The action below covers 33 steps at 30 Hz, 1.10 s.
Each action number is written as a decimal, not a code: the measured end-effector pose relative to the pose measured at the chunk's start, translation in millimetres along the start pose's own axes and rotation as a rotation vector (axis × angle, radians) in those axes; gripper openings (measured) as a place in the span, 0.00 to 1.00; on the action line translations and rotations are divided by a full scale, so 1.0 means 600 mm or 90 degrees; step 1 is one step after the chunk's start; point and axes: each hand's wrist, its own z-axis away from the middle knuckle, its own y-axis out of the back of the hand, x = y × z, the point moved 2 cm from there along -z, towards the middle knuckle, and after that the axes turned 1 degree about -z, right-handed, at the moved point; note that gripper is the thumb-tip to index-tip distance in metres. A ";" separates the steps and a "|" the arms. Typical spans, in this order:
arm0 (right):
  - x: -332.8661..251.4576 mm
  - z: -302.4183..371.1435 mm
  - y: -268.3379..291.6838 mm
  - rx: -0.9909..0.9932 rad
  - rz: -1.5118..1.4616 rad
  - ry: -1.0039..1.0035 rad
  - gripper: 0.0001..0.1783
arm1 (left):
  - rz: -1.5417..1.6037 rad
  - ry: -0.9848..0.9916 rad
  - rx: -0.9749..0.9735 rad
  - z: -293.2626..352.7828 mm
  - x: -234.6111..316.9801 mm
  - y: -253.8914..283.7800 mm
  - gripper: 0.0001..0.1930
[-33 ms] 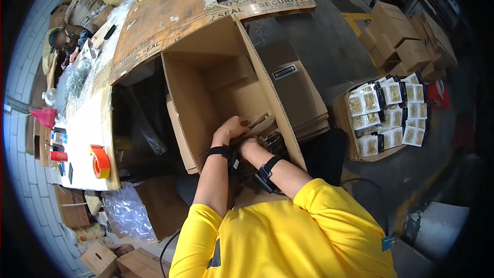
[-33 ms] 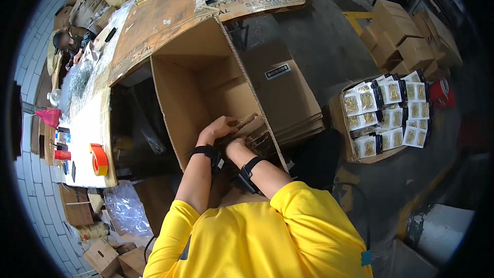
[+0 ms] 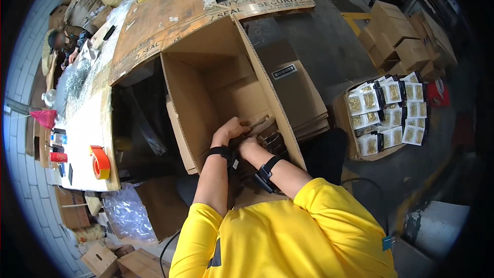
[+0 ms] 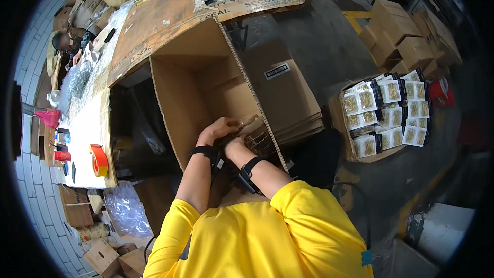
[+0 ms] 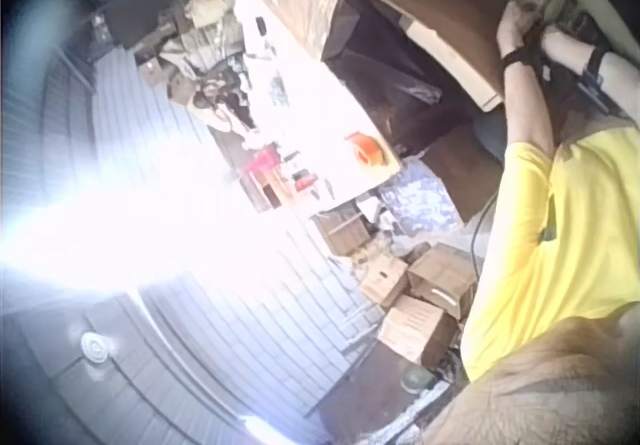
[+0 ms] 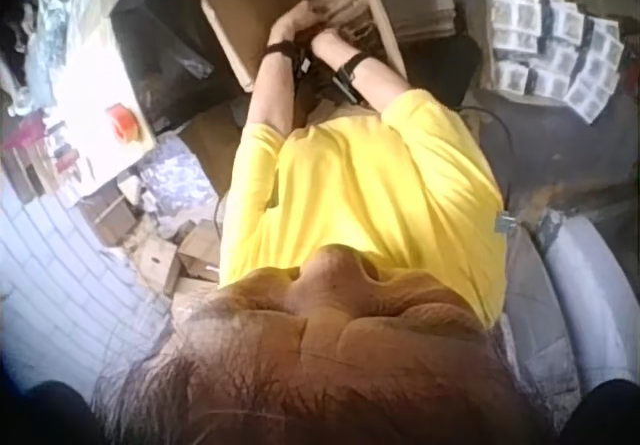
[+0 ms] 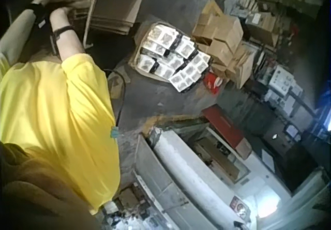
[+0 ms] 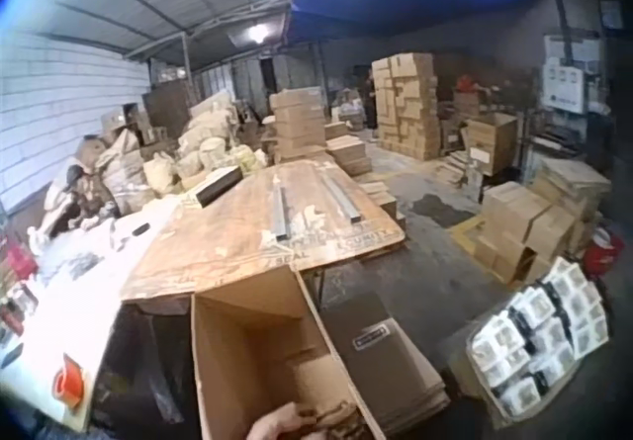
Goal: The person is assembling a cardboard box using a tape dispenser and filling it with packaged items.
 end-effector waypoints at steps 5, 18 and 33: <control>0.052 -0.024 0.018 -0.074 -0.009 0.000 0.15 | 0.149 -0.016 -0.005 -0.028 -0.066 -0.028 0.16; 0.134 -0.035 0.033 0.020 -0.231 -0.243 0.21 | -0.025 0.063 0.033 -0.009 -0.048 -0.052 0.22; -0.021 0.299 0.333 0.682 -0.335 0.390 0.19 | -0.163 -0.099 0.090 -0.033 -0.071 -0.104 0.47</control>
